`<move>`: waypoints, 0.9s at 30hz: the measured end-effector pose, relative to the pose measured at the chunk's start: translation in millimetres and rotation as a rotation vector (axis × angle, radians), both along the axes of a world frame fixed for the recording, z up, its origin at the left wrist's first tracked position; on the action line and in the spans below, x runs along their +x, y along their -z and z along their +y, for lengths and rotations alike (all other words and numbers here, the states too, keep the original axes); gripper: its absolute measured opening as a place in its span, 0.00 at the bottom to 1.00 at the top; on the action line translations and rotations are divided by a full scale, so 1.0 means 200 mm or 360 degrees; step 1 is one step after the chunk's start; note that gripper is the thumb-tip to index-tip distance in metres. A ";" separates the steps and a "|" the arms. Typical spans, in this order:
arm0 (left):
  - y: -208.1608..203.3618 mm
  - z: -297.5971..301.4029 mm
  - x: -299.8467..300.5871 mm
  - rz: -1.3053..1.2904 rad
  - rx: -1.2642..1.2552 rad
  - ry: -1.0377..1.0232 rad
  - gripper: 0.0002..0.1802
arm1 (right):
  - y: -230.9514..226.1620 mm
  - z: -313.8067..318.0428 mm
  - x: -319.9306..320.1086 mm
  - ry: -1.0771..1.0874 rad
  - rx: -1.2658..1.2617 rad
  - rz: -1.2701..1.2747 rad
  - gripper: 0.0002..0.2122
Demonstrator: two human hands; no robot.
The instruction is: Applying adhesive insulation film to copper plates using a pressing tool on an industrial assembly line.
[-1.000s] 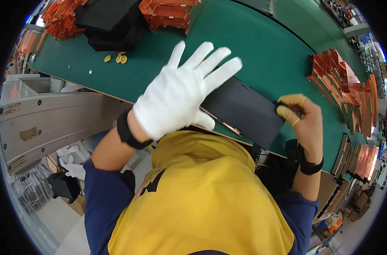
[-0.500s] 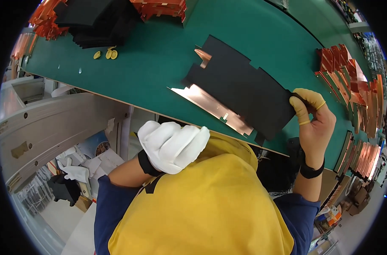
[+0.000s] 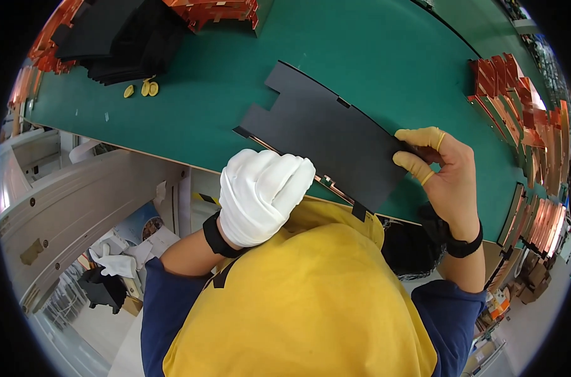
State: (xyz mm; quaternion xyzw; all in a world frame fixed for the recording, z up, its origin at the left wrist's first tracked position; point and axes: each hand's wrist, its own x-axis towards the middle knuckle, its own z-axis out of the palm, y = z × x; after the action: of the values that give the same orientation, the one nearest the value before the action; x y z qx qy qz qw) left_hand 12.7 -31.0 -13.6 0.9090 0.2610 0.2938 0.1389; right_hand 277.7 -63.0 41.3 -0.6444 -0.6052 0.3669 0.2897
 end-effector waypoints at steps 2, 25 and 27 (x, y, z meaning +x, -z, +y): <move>0.02 -0.01 0.00 -0.0058 0.0088 -0.0035 0.24 | 0.01 -0.01 -0.01 0.0003 0.0014 0.0024 0.10; -0.07 0.03 0.04 0.0126 0.0097 -0.0078 0.16 | 0.08 -0.05 -0.05 -0.0211 0.0576 -0.0351 0.12; -0.07 0.03 0.04 0.0114 0.0121 -0.0073 0.17 | 0.07 -0.05 -0.04 -0.0167 0.0514 -0.0289 0.11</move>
State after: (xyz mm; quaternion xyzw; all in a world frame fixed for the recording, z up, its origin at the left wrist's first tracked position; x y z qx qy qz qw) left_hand 21.4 -24.7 -0.3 0.9173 0.2752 0.2740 0.0881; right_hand 269.7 -73.5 27.8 -0.5875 -0.7127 0.2200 0.3139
